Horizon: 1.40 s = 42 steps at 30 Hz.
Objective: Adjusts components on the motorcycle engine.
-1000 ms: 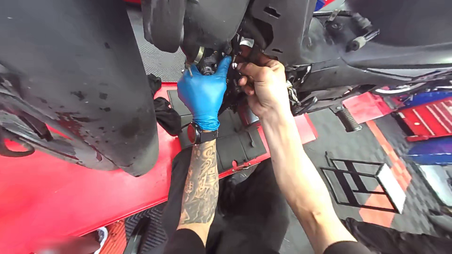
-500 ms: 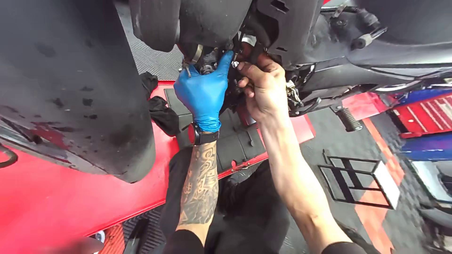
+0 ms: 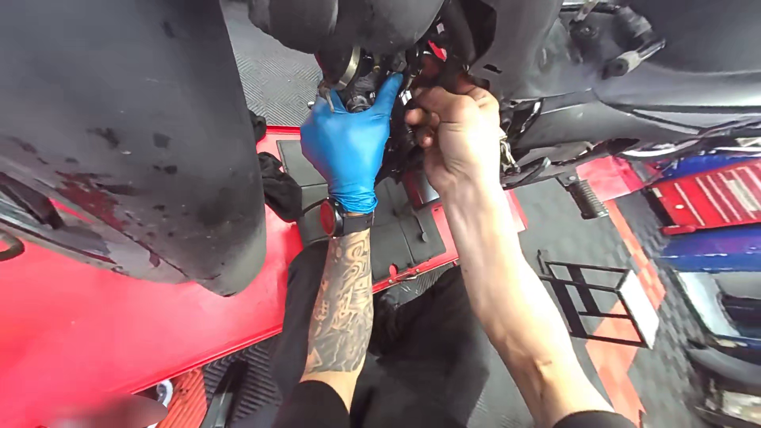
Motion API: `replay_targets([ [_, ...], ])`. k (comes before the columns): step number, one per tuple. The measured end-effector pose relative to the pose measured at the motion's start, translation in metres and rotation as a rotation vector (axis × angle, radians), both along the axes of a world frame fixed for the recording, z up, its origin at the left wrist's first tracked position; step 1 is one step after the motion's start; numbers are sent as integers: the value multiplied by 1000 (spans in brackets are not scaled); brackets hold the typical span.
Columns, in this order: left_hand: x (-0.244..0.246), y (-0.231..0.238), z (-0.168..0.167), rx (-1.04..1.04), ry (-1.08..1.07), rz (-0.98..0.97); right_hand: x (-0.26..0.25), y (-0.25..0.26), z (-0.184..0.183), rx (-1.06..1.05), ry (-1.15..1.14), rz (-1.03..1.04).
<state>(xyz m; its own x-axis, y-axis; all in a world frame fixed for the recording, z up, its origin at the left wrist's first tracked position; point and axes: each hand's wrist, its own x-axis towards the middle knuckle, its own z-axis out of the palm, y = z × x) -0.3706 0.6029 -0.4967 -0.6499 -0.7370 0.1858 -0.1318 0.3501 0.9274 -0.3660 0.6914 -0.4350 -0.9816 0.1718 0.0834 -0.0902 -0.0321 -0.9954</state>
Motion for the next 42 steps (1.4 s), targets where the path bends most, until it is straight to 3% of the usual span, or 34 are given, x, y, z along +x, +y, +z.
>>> replay_targets([
  [9,0,-5,1,-13,-16,-80,-4,8,5,20,-27,80],
  [16,1,3,2,-44,60,-11,-4,2,2,100,13,23],
  [23,4,-5,2,-23,-35,-117,-5,10,-1,104,38,109],
  [28,7,-8,0,-41,25,-147,-1,-3,-2,62,27,-28],
  [33,12,-16,0,108,57,-276,-4,-8,-2,75,42,-69],
  [38,11,-17,-4,157,115,-280,-2,-14,-2,134,52,-121],
  [42,13,-21,-7,268,256,-401,3,-9,2,83,-7,-41],
])
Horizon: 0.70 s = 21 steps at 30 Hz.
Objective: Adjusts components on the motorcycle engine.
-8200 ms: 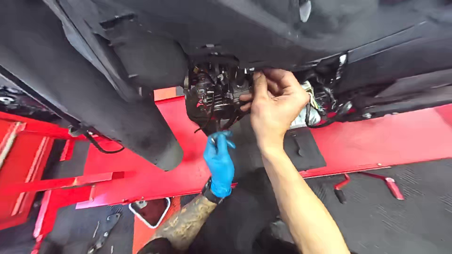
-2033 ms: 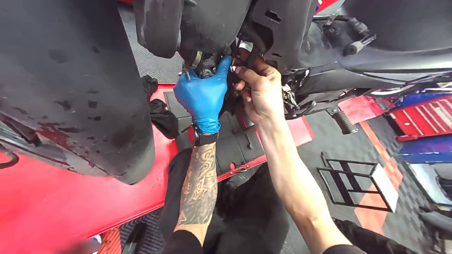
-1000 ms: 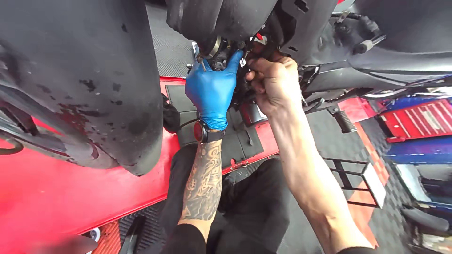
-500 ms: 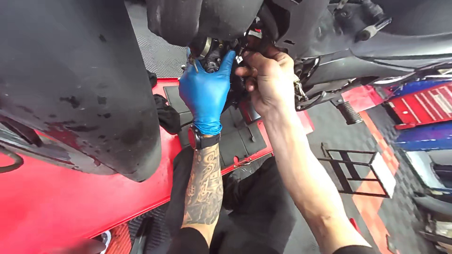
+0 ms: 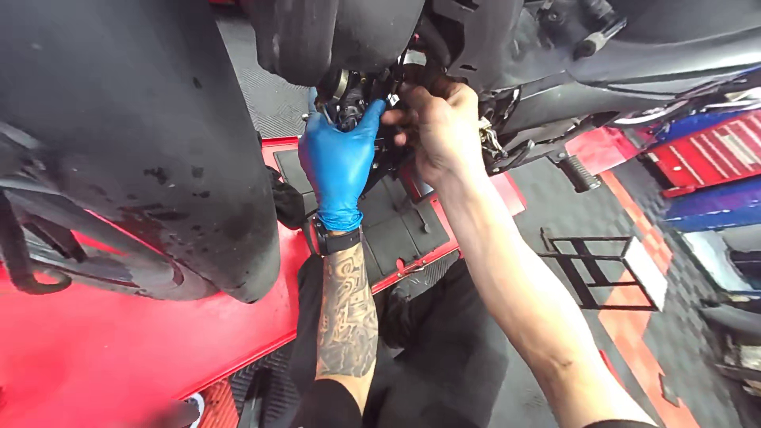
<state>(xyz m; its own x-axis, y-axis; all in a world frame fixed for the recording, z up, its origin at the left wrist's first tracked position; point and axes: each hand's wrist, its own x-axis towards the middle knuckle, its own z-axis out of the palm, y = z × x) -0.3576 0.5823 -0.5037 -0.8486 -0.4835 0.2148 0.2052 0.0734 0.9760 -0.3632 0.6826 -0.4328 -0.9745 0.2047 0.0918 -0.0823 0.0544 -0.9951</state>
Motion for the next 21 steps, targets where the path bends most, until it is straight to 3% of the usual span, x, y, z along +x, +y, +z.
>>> replay_targets([
  [2,2,-5,-2,58,54,-59,2,4,2,-33,-25,58],
  [6,22,-16,-2,16,-67,-170,7,17,1,-58,-44,112],
  [11,61,-25,19,-370,-321,-58,18,42,-18,24,126,104],
  [14,92,-25,44,-498,-112,-102,41,53,-37,137,361,87],
  [16,104,-6,55,-371,67,-282,57,60,-53,123,470,225],
  [18,107,29,60,-166,164,-389,74,65,-65,74,467,443],
  [21,88,69,54,-275,215,-303,86,75,-68,-16,374,544],
])
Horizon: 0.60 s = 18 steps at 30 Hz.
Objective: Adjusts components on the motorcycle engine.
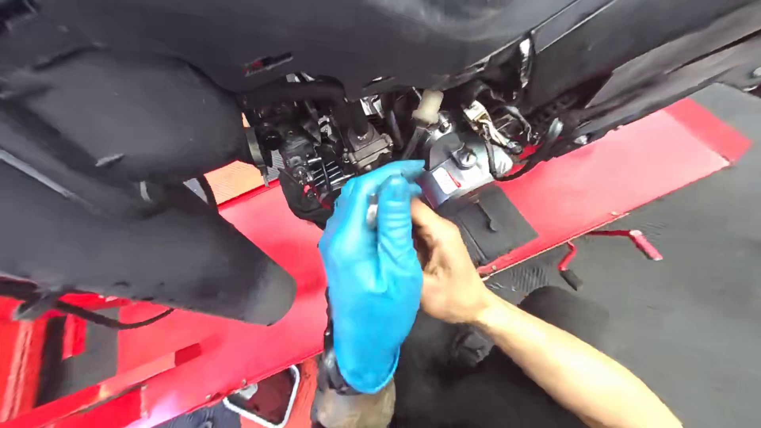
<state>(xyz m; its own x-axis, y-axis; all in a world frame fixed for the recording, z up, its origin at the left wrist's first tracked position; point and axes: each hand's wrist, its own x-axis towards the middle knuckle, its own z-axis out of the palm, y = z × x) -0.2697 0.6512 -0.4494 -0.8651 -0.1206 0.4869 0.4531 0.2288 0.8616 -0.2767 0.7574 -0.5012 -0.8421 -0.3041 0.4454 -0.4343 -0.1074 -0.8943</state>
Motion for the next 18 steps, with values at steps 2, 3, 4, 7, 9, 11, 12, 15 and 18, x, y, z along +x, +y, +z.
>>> replay_targets([
  [2,-8,9,-5,-169,-5,77,1,7,-3,-2,-55,15],
  [3,-8,10,-5,-268,-27,102,-1,10,-6,8,-61,12],
  [4,-7,8,-2,-361,-51,120,-3,12,-12,18,-56,-2],
  [7,-5,-9,6,-546,18,231,-7,10,-48,13,-4,-105],
  [9,-20,-24,6,-668,247,438,-7,6,-84,4,17,-166],
  [11,-45,-39,-1,-823,483,637,-3,1,-121,17,87,-160],
  [12,-57,-46,-7,-904,569,684,-3,0,-136,34,154,-143],
  [15,-80,-59,-29,-1138,678,702,2,-1,-162,119,363,-50],
  [18,-89,-62,-38,-1217,700,737,6,0,-178,195,523,41],
])
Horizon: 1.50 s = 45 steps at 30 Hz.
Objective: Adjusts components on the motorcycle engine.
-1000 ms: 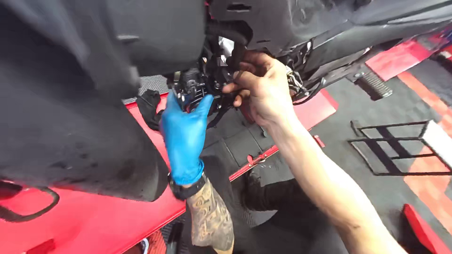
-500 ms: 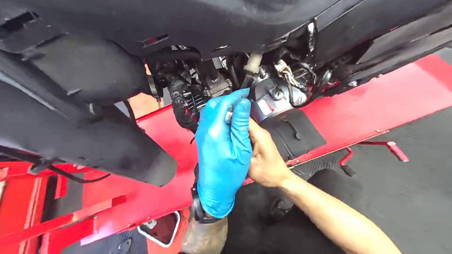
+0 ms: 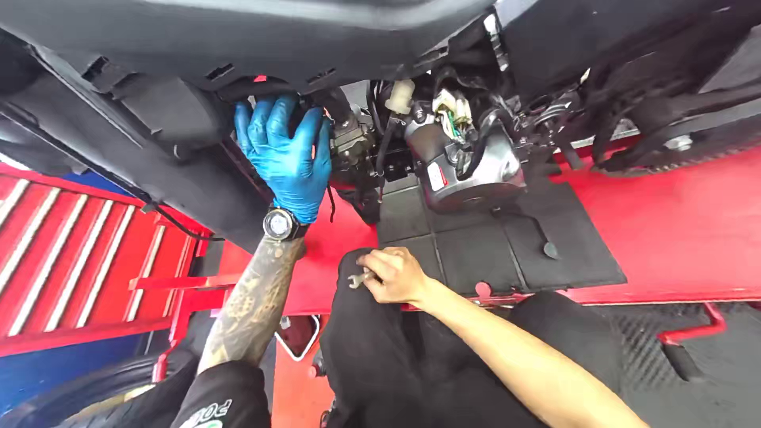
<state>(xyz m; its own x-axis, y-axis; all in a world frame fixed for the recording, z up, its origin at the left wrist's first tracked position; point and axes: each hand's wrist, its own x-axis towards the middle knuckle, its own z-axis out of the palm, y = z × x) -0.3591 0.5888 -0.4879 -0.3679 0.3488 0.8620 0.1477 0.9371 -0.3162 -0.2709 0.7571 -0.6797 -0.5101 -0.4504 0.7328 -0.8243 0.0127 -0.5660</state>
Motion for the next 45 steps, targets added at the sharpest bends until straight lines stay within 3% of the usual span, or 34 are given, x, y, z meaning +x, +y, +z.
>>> replay_targets([
  [4,-13,4,2,-10,93,41,-7,0,-16,46,56,42],
  [9,-11,11,17,13,-109,141,-24,0,-32,84,-26,51],
  [13,-13,10,26,35,-117,178,-26,2,-38,112,-35,72],
  [20,-27,4,18,151,-17,9,-20,3,-32,80,-12,74],
  [29,-31,0,21,40,12,32,-20,1,-37,104,-41,51],
  [37,-30,-3,29,-14,-70,41,-18,-3,-36,43,-231,48],
  [45,-29,-9,26,58,-147,-55,-15,-6,-40,89,-196,28],
])
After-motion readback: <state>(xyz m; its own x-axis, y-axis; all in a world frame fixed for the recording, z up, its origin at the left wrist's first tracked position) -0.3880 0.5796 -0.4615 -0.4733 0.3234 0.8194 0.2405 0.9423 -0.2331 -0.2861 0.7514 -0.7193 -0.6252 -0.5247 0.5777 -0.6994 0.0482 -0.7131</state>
